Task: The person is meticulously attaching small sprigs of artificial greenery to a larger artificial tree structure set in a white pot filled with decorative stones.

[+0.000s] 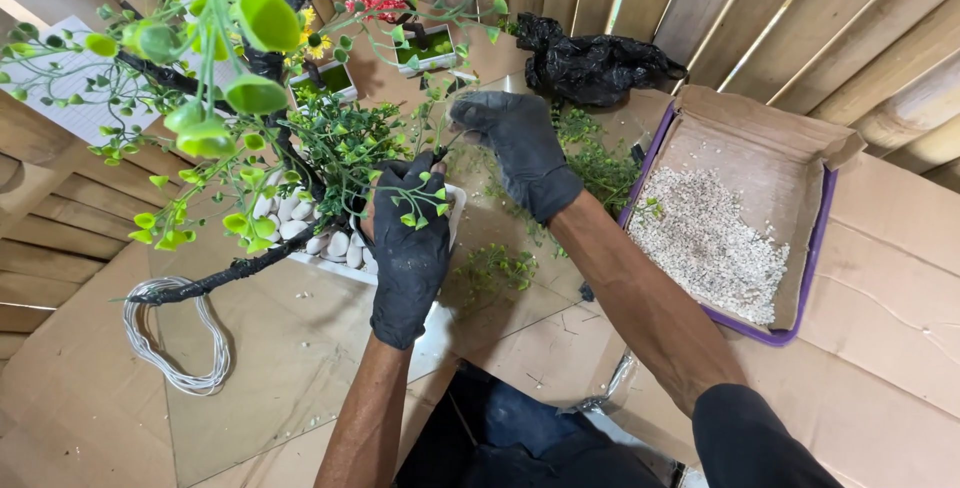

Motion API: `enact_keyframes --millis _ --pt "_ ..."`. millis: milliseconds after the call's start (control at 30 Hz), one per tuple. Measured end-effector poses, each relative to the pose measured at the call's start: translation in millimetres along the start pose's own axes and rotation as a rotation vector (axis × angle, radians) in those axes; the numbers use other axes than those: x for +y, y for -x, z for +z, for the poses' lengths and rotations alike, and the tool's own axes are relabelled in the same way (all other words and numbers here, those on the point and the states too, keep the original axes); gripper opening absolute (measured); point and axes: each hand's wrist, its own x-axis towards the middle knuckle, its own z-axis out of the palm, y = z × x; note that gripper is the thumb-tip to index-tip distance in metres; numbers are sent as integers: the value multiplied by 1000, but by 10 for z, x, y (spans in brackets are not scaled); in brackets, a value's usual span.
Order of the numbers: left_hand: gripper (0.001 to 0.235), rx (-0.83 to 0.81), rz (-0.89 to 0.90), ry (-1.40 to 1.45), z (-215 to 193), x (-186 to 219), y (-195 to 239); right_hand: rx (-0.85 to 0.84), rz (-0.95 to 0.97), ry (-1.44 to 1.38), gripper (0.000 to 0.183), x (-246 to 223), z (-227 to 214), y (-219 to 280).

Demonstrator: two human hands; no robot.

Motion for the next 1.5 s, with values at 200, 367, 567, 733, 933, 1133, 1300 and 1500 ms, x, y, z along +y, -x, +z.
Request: enact_keyframes --millis 200,367,567,733,933,1133,1300,1500 --pt "42 -52 -20 184 -328 132 -20 60 122 -75 26 -178 -75 126" --pt "36 -56 -665 2792 471 -349 44 85 139 -144 42 -281 -311 292" --pt "38 37 -827 2705 1354 -716 406 144 143 -273 32 85 -913 512" --pt "35 118 -886 2269 1500 -550 1232 205 108 -77 27 184 -1248 944" --pt "33 196 -830 1692 1421 -175 2327 122 143 593 33 260 -1248 1298" --pt "34 246 -705 1110 1380 51 2625 -2 118 1032 29 599 -1135 1534" --pt "37 243 -750 1401 1391 98 2510 -16 136 1263 36 1029 -1157 1541" --pt "50 638 -898 1995 2303 150 2737 -70 -52 1399 18 1300 -1330 1582"
